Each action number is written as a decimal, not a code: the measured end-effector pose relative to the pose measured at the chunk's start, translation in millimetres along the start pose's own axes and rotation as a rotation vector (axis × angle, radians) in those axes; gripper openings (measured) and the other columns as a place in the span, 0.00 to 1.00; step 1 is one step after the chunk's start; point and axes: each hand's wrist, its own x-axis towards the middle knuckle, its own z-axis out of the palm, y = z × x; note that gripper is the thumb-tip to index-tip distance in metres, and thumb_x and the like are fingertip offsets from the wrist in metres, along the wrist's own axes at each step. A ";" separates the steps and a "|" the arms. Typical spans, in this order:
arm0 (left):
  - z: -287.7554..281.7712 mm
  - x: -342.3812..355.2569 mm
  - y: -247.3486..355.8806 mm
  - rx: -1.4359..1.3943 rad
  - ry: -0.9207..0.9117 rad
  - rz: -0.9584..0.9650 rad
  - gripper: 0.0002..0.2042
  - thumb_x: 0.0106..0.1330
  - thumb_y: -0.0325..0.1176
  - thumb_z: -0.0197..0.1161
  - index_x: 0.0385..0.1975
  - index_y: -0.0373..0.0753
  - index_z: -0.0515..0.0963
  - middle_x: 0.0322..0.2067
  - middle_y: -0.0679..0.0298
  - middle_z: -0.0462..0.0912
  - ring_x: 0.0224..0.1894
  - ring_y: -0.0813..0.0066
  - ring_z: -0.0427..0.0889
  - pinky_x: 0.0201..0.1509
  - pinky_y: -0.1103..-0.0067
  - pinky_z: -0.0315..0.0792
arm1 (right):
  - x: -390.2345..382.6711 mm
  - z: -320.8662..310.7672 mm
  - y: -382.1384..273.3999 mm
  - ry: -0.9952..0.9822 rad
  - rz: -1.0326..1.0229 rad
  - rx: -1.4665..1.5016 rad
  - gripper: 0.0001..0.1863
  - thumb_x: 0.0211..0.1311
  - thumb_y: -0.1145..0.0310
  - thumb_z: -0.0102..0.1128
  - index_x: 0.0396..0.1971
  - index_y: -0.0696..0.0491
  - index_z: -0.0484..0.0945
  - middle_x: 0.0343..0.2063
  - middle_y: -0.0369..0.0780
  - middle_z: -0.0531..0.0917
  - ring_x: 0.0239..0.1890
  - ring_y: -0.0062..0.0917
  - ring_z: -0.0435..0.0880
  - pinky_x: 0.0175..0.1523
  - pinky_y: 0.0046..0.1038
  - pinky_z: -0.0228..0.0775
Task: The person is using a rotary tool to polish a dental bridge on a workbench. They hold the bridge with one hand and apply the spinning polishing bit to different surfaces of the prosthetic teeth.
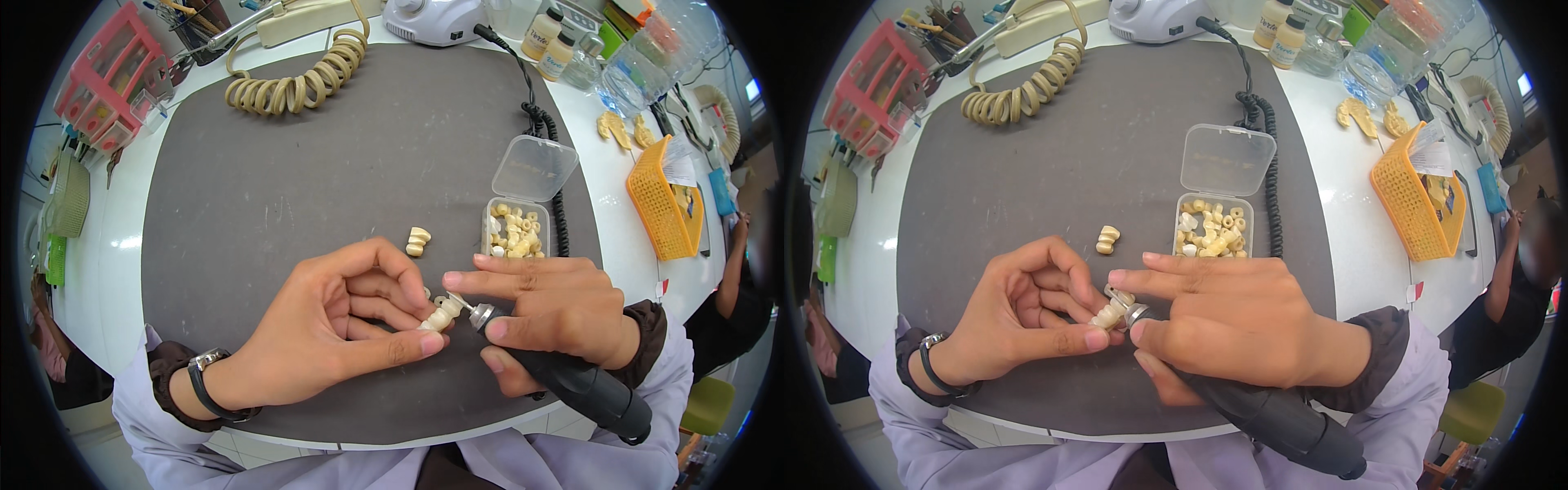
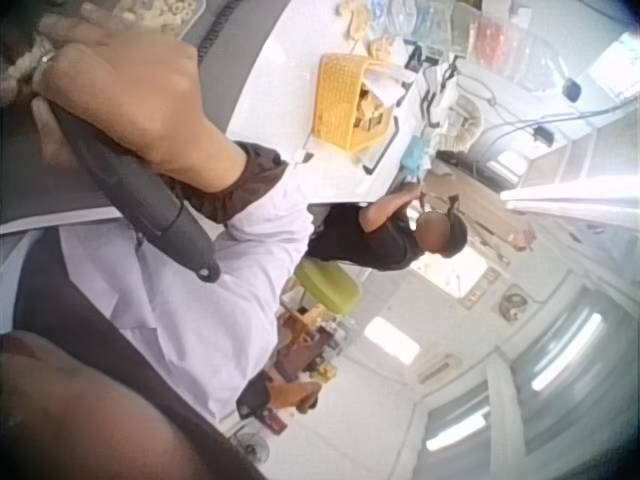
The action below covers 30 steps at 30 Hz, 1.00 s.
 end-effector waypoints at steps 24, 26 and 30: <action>0.1 0.1 -5.0 0.040 0.033 0.061 0.15 0.59 0.16 0.67 0.40 0.33 0.69 0.40 0.54 0.82 0.45 0.72 0.85 0.47 0.84 0.82 | -2.8 -0.2 7.3 -0.104 -0.140 -0.100 0.10 0.49 0.67 0.68 0.29 0.55 0.79 0.18 0.34 0.76 0.49 0.37 0.85 0.51 0.35 0.82; 0.8 0.1 -4.5 0.060 0.034 0.056 0.15 0.59 0.16 0.67 0.40 0.33 0.69 0.40 0.54 0.82 0.45 0.73 0.85 0.47 0.84 0.82 | -4.2 0.4 8.2 -0.105 -0.121 -0.078 0.10 0.49 0.68 0.67 0.29 0.56 0.79 0.19 0.35 0.78 0.49 0.36 0.85 0.51 0.35 0.81; 2.1 -1.2 -1.3 0.075 0.038 0.032 0.14 0.59 0.16 0.67 0.40 0.33 0.69 0.40 0.54 0.82 0.44 0.73 0.85 0.46 0.85 0.82 | 0.2 -4.2 2.7 -0.095 0.009 0.050 0.12 0.48 0.74 0.69 0.33 0.55 0.77 0.21 0.38 0.80 0.47 0.40 0.86 0.51 0.40 0.80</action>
